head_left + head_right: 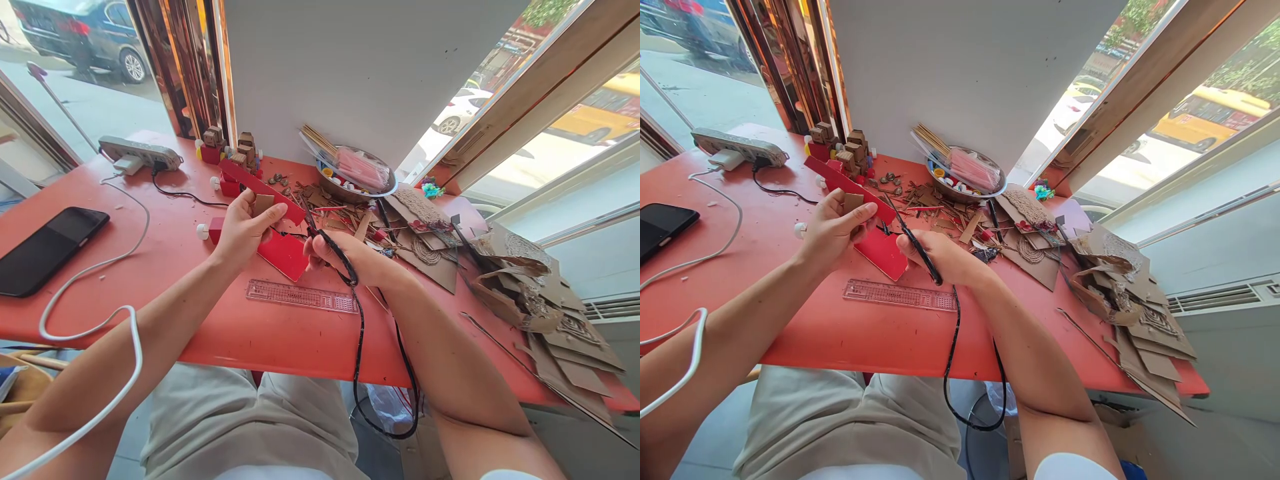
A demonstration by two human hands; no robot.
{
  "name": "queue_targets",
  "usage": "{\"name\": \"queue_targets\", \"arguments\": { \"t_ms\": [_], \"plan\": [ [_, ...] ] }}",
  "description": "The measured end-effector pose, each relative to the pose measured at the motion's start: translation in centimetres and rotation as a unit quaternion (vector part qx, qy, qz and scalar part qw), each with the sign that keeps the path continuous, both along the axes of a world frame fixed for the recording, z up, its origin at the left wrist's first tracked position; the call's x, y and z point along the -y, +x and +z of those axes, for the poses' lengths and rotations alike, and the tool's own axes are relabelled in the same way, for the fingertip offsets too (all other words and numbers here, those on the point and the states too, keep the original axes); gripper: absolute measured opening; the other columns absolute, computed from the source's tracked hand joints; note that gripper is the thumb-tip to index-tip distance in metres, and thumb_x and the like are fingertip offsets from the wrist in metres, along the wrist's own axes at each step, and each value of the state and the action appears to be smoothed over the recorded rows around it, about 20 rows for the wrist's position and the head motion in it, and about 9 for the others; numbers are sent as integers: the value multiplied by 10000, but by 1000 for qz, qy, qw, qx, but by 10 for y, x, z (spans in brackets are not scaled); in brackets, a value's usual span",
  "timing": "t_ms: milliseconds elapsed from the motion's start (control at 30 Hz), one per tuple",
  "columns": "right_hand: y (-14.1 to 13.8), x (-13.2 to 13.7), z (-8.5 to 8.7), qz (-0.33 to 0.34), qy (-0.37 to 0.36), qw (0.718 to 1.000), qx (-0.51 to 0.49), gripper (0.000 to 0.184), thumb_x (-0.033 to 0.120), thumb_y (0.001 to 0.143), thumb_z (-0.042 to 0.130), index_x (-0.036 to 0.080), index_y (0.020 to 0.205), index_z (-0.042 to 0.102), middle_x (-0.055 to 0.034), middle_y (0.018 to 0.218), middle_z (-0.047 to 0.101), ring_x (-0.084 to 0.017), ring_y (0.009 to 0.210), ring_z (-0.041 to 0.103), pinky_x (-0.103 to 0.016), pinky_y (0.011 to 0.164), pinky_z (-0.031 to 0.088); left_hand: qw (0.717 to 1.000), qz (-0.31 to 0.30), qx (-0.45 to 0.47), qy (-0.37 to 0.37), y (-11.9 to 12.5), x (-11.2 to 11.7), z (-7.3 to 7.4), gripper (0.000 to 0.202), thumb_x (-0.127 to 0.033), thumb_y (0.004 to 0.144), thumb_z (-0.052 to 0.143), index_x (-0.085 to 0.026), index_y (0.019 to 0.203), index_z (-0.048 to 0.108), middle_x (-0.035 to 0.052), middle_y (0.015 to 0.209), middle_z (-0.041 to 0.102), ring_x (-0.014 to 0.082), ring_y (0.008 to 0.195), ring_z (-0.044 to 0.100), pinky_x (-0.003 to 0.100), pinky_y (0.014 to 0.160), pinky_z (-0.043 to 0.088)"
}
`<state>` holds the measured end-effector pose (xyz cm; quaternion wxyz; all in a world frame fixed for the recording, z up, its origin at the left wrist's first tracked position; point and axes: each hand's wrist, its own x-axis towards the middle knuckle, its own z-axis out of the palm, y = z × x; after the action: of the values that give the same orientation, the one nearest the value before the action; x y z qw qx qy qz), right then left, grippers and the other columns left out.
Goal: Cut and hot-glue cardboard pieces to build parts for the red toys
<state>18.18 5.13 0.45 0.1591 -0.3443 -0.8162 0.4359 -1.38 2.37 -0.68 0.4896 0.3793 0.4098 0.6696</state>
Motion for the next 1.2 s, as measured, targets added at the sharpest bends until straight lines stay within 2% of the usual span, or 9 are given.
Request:
{"name": "queue_targets", "arguments": {
  "t_ms": [133, 300, 433, 533, 667, 833, 933, 1100, 1200],
  "plan": [
    [-5, 10, 3, -8, -74, 996, -44, 863, 1087, 710, 454, 234, 766, 573, -44, 734, 671, -182, 679, 617, -334, 672, 502, 1000, -15, -12, -14, -1, -1, -6, 419, -245, 620, 928, -225, 578, 512, -78, 500, 469, 62, 450, 410, 189, 384, 292],
    [-20, 23, -11, 4, -171, 982, -82, 925, 1099, 691, 430, 216, 855, 648, -83, 859, 748, -222, 844, 737, -350, 807, 604, 995, 82, 50, -35, 0, -6, -11, 315, -270, 598, 892, -221, 684, 593, -38, 629, 605, 132, 612, 640, 204, 430, 344],
    [-29, 32, -18, -22, -200, 975, -93, 816, 1006, 798, 511, 211, 865, 683, -77, 848, 766, -224, 878, 764, -340, 863, 630, 992, 105, 64, -14, 4, -3, -10, 327, -228, 639, 867, -229, 679, 542, -49, 630, 583, 136, 637, 651, 208, 443, 343],
    [-31, 34, -17, -39, -178, 979, -96, 786, 960, 873, 481, 203, 875, 691, -84, 839, 758, -229, 878, 765, -338, 835, 631, 996, 73, 58, -10, 11, 4, -10, 381, -190, 679, 872, -235, 676, 494, -72, 613, 547, 94, 523, 543, 212, 428, 341],
    [-33, 33, -15, -38, -151, 984, -86, 826, 1012, 841, 415, 222, 868, 654, -67, 790, 724, -243, 841, 751, -371, 793, 623, 997, 36, 56, -25, 21, 11, -9, 433, -207, 694, 874, -229, 629, 446, -85, 587, 518, 51, 431, 405, 212, 407, 321],
    [-34, 34, -12, -64, -144, 983, -97, 792, 1043, 763, 473, 253, 804, 521, -50, 759, 655, -246, 827, 746, -348, 720, 604, 996, 53, 51, -40, 24, 10, -9, 387, -215, 678, 875, -219, 619, 493, -79, 589, 525, 54, 456, 420, 223, 435, 328],
    [-35, 35, -13, -76, -136, 982, -109, 794, 1054, 723, 504, 262, 762, 455, -31, 698, 617, -231, 744, 728, -330, 656, 585, 997, 57, 45, -33, 22, 9, -9, 363, -230, 689, 874, -216, 617, 519, -67, 604, 533, 68, 480, 443, 233, 442, 325],
    [-39, 39, -14, -103, -147, 977, -112, 787, 1037, 688, 555, 259, 675, 441, 10, 544, 564, -151, 502, 598, -267, 477, 461, 996, 58, 64, -20, 22, 8, -8, 354, -207, 612, 875, -212, 579, 522, -72, 568, 517, 67, 490, 418, 213, 424, 313],
    [-42, 43, -12, -122, -160, 975, -97, 767, 1013, 675, 585, 262, 633, 436, 35, 461, 513, -117, 404, 499, -245, 411, 391, 994, 66, 80, -39, 24, 9, -5, 330, -188, 607, 851, -204, 552, 526, -64, 556, 519, 64, 497, 414, 201, 422, 310]
  ]
}}
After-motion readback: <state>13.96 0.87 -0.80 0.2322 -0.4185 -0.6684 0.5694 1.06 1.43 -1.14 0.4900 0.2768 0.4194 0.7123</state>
